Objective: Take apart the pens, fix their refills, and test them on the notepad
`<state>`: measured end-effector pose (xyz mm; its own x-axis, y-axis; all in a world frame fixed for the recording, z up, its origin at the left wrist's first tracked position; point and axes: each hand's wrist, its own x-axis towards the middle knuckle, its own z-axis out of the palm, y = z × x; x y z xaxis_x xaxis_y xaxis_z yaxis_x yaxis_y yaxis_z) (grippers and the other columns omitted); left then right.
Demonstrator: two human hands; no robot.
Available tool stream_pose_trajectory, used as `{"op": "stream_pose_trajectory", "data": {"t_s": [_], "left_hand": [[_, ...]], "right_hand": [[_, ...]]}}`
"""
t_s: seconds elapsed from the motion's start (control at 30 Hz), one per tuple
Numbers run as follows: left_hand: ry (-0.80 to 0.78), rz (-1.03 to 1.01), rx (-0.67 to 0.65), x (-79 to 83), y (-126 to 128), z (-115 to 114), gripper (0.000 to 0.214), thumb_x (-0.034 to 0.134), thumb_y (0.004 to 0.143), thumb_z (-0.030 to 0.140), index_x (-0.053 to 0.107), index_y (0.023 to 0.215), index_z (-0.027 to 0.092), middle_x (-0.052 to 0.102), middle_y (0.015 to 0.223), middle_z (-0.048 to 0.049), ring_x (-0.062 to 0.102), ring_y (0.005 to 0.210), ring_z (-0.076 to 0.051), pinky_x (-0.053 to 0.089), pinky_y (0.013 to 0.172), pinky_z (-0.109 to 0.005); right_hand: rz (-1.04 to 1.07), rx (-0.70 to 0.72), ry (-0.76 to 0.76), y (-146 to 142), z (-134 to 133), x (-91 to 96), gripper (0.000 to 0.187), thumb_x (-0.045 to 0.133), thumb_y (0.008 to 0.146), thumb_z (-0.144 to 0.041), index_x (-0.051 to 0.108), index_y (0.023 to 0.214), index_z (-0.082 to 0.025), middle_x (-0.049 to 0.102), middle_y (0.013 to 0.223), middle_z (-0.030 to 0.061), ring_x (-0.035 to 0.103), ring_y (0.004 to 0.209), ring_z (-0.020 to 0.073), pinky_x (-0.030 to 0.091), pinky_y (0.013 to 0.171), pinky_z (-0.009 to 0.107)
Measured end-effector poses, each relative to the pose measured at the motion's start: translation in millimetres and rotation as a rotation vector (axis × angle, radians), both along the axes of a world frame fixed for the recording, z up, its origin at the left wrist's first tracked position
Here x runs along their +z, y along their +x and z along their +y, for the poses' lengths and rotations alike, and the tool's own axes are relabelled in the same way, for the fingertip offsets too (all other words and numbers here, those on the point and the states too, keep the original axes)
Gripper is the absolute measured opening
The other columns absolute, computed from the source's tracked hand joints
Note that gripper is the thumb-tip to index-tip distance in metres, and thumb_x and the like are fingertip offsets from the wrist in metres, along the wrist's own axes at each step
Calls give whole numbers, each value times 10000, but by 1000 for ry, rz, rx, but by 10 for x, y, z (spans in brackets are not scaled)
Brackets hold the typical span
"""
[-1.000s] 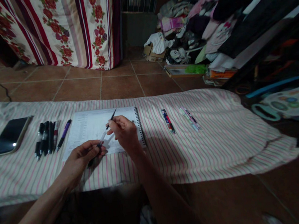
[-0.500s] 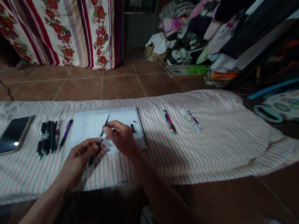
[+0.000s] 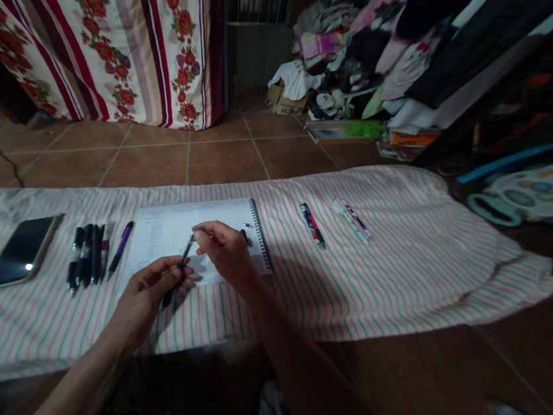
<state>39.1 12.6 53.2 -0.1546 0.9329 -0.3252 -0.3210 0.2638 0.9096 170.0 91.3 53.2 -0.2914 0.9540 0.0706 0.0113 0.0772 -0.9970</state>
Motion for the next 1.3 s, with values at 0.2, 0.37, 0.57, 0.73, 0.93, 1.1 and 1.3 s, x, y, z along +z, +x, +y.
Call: {"op": "stream_pose_trajectory", "data": {"t_s": [0.2,0.37,0.57,0.73,0.93,1.1,1.3], "left_hand": [[2,12,-15,-4,-10,-8,330,720,659,292,618,920,118,686,757,-38,595,639,-100,448,635,-214],[-3,17,-15,-1,-7,-15,325,721,656,295,618,909,119,686,751,-37,594,641,-103,446,621,-213],[-1,15,-7,14,0,-9,341,725,645,301,613,909,116,686,754,-41,594,640,-106,445,616,-218],[-15,20,-1,9,-8,-7,342,729,639,300,616,905,118,685,749,-40,593,636,-109,445,627,-230],[-7,23,-1,17,-3,1,334,727,641,303,622,901,122,685,755,-38,586,636,-104,442,632,-227],[-8,53,27,32,1,1,310,732,623,291,634,866,127,678,715,-23,579,626,-99,440,637,-223],[-1,34,40,40,22,9,299,734,613,284,640,857,137,673,701,-21,581,624,-109,442,654,-244]], "right_hand": [[-4,-2,1,-3,2,2,214,564,745,-332,629,851,-159,663,744,21,579,532,83,418,463,193],[-2,3,-12,-8,1,-4,198,572,741,-327,632,830,-161,662,748,18,587,546,82,404,452,184],[-31,9,-15,-16,-13,-3,180,579,735,-319,638,823,-173,669,751,11,603,570,88,400,447,178],[-56,40,17,-12,-20,8,191,571,735,-328,643,812,-169,660,705,9,600,581,96,405,460,185],[-77,37,23,-12,-28,11,186,565,737,-326,646,785,-165,645,657,0,598,582,100,420,493,191],[-116,12,46,-25,-47,8,169,566,740,-323,635,747,-169,638,634,-9,611,600,109,448,547,205],[-77,31,20,-38,-47,-29,204,556,758,-361,633,790,-175,633,626,-9,604,575,107,430,495,198]]}}
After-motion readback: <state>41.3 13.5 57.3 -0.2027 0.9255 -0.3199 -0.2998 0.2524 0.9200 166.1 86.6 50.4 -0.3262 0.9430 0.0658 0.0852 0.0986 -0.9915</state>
